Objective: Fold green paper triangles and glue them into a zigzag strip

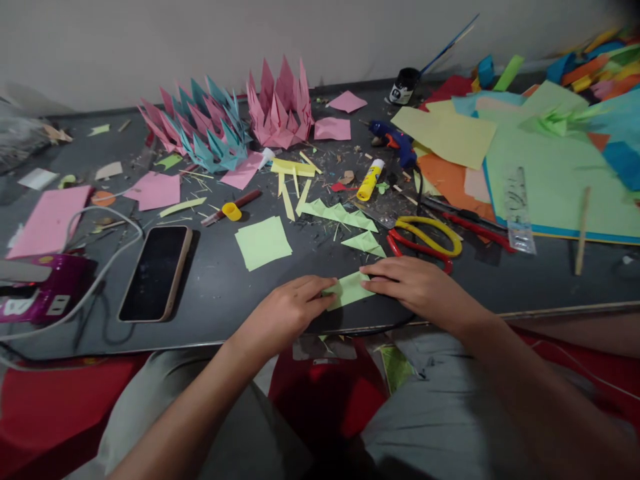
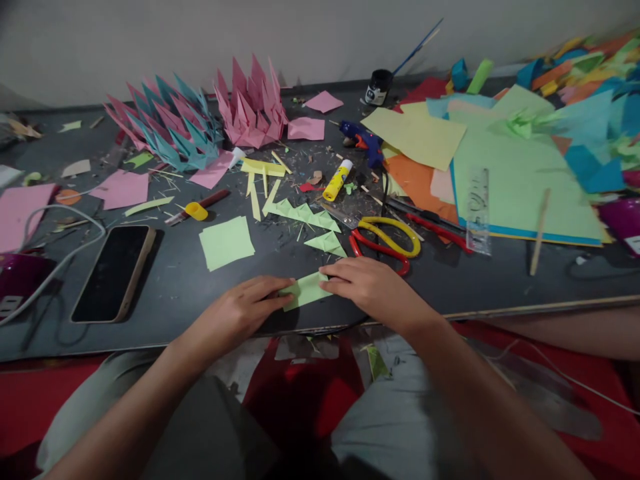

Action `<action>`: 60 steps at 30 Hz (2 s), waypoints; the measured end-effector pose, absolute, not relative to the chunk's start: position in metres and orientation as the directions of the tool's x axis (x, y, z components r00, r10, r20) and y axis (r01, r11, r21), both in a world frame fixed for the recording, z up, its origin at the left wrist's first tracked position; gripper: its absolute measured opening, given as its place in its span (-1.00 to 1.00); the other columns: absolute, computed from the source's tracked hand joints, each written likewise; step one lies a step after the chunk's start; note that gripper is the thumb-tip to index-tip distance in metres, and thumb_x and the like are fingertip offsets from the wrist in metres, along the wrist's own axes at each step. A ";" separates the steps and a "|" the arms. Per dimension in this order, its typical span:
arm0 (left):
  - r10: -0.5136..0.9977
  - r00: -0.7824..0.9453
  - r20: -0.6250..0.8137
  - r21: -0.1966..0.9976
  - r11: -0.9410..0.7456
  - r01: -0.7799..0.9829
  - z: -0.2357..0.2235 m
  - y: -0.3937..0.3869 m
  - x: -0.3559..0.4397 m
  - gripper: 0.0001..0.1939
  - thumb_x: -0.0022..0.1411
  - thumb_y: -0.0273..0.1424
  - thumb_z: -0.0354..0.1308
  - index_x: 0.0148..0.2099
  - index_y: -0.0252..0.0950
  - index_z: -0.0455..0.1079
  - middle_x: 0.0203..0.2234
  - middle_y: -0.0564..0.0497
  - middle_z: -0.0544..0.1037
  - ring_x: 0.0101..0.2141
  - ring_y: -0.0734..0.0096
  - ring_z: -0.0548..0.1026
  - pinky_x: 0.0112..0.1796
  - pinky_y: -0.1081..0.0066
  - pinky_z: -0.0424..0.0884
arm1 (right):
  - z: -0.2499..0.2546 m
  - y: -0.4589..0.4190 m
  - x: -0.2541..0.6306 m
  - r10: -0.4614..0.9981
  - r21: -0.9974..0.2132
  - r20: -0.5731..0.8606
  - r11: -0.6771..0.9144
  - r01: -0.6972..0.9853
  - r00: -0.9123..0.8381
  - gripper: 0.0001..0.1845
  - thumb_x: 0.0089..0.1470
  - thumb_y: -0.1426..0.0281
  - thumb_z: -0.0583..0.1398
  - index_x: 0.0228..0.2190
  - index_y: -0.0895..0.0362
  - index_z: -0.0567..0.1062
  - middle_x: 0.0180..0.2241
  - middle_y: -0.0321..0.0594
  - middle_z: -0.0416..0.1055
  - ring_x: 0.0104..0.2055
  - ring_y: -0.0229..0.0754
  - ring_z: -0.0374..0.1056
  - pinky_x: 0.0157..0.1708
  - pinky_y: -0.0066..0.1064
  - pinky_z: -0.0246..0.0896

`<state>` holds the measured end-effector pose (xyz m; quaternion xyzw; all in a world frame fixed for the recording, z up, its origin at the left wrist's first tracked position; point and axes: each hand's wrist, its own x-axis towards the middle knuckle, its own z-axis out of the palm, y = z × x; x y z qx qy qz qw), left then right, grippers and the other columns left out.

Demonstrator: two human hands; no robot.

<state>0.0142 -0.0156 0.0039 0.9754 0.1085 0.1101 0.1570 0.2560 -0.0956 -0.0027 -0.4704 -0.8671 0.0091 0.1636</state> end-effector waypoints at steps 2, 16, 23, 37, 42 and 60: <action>0.238 0.954 0.185 0.316 -0.933 0.171 0.004 -0.016 0.015 -0.74 0.28 -0.57 -0.10 -0.09 -0.38 0.37 -0.08 -0.14 0.45 -0.08 0.30 0.42 -0.08 0.27 0.41 | -0.001 -0.095 0.255 0.820 -0.167 0.276 0.555 0.815 -0.502 -0.64 0.21 0.45 -0.06 -0.25 0.16 0.52 -0.14 -0.13 0.47 -0.14 -0.14 0.37 -0.18 -0.28 0.32; 0.264 0.949 0.175 0.248 -0.944 0.217 0.006 -0.023 0.018 -0.78 0.23 -0.58 -0.03 -0.11 -0.38 0.35 -0.06 -0.13 0.43 -0.07 0.24 0.40 -0.09 0.24 0.40 | -0.002 -0.096 0.254 0.814 -0.175 0.280 0.565 0.807 -0.509 -0.67 0.17 0.52 -0.03 -0.30 0.17 0.54 -0.13 -0.11 0.46 -0.13 -0.11 0.38 -0.17 -0.21 0.34; 0.323 0.937 0.132 0.114 -0.944 0.309 0.001 -0.049 0.029 -0.63 0.25 -0.59 -0.18 0.08 -0.51 0.22 0.05 -0.22 0.35 0.06 0.19 0.30 0.02 0.20 0.27 | -0.001 -0.095 0.244 0.832 -0.158 0.292 0.528 0.834 -0.472 -0.66 0.13 0.55 -0.02 -0.34 0.15 0.54 -0.14 -0.14 0.47 -0.08 -0.11 0.35 -0.11 -0.17 0.33; 0.523 0.849 0.083 0.309 -0.823 0.477 -0.002 -0.061 0.032 -0.49 0.11 -0.44 -0.05 0.14 -0.42 0.19 0.10 -0.12 0.30 0.16 0.14 0.13 0.14 0.07 0.02 | -0.007 -0.098 0.210 0.881 -0.191 0.402 0.345 0.919 -0.247 -0.71 0.08 0.44 0.08 -0.18 0.16 0.51 -0.07 -0.05 0.41 -0.03 -0.03 0.28 -0.06 -0.10 0.22; 0.609 0.783 0.124 0.358 -0.763 0.537 0.008 -0.058 0.027 -0.57 0.14 -0.45 -0.06 0.09 -0.29 0.26 -0.01 -0.03 0.44 0.08 0.13 0.26 0.12 -0.09 -0.03 | -0.012 -0.097 0.211 0.919 -0.240 0.384 0.194 0.951 -0.090 -0.78 0.04 0.36 0.14 -0.28 -0.01 0.57 -0.11 -0.10 0.43 -0.01 -0.01 0.28 -0.07 -0.07 0.20; 0.635 0.723 0.273 0.287 -0.771 0.568 0.004 -0.045 0.027 -0.67 0.08 -0.26 0.19 -0.12 -0.33 0.36 -0.23 -0.11 0.50 -0.23 0.16 0.44 -0.12 0.06 0.35 | -0.015 -0.097 0.213 0.896 -0.255 0.445 0.124 0.959 0.002 -0.80 -0.04 0.27 0.22 -0.37 0.11 0.55 -0.21 -0.10 0.46 -0.14 -0.03 0.34 -0.17 -0.16 0.24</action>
